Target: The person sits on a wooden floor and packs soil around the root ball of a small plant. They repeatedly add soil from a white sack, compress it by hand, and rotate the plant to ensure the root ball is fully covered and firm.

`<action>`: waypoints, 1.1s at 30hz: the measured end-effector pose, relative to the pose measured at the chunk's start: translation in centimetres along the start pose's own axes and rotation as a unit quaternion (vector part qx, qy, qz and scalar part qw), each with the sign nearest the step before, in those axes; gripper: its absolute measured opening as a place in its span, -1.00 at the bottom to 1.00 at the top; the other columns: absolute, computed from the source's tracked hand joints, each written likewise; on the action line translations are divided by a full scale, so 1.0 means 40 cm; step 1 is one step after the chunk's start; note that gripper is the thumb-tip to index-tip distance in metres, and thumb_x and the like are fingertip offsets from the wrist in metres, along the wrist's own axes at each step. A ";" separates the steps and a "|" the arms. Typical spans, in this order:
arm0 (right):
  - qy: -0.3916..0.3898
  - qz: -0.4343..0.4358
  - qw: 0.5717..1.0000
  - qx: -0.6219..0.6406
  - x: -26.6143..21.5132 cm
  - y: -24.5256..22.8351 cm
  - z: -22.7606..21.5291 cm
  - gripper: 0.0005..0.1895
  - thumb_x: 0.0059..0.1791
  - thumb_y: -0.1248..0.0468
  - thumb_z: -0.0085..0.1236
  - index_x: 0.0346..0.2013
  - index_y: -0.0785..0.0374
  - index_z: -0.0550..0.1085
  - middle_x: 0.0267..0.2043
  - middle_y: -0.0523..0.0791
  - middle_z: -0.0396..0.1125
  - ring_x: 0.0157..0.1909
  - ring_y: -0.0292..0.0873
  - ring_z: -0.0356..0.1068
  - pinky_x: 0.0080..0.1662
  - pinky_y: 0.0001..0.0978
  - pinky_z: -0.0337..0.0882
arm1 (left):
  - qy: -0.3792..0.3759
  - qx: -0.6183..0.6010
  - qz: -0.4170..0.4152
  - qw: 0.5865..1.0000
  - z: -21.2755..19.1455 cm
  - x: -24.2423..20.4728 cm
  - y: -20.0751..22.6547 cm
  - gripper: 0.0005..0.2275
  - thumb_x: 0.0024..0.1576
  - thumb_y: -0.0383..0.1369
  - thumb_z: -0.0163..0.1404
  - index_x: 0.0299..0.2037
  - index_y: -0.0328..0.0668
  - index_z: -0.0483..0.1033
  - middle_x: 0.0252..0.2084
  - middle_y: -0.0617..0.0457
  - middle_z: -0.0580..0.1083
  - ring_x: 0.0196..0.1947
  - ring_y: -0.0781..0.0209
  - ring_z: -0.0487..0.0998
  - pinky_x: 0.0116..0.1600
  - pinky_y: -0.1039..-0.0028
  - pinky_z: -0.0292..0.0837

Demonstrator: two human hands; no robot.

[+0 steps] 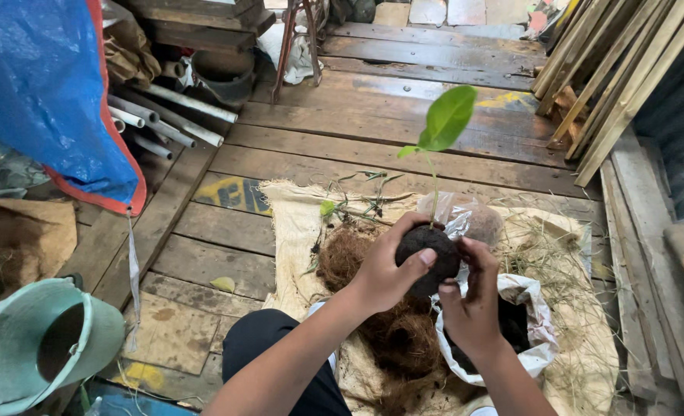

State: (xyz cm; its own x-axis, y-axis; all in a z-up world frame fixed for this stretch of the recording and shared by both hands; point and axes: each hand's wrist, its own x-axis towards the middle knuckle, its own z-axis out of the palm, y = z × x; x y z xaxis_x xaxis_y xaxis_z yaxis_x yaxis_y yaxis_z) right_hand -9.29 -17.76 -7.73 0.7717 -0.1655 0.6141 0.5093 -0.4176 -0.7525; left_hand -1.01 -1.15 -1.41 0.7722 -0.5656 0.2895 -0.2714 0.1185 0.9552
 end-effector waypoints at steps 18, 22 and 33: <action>0.026 0.049 0.997 0.045 0.049 0.019 -0.058 -0.37 0.19 0.05 -0.08 0.43 0.31 0.01 0.38 0.08 0.11 0.39 -0.04 0.18 0.39 -0.18 0.20 | -0.091 0.148 0.081 0.981 -0.014 0.012 0.061 -0.15 0.07 0.12 0.15 0.47 -0.12 0.07 0.24 -0.23 0.43 0.22 -0.17 0.55 0.28 0.16 0.47; -0.001 -0.027 0.997 -0.075 0.071 -0.044 -0.075 -0.50 0.19 0.15 -0.09 0.37 0.27 0.12 0.31 0.09 0.20 0.34 0.01 0.25 0.35 -0.16 0.26 | -0.064 0.195 0.071 0.976 -0.025 0.011 0.072 -0.15 -0.07 0.15 0.24 0.39 -0.06 0.22 0.12 -0.14 0.53 0.12 -0.09 0.63 0.24 0.20 0.51; -0.075 -0.176 0.944 -0.268 0.097 -0.192 -0.126 -0.53 0.02 0.39 -0.02 0.24 0.09 0.32 0.17 0.09 0.26 0.11 0.13 0.34 0.10 -0.02 0.37 | -0.029 0.240 0.194 0.951 -0.041 0.002 0.095 -0.23 -0.12 0.11 0.31 0.26 -0.10 0.43 -0.16 -0.09 0.60 -0.16 0.04 0.70 -0.01 0.34 0.61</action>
State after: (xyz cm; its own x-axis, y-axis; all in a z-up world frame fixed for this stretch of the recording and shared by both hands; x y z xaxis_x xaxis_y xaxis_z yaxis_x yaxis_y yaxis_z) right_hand -12.13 -19.70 1.61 0.6555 0.1798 0.7334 0.5100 -0.8217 -0.2544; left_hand -1.04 0.58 2.33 0.5306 -0.6011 0.5976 -0.7716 -0.0508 0.6340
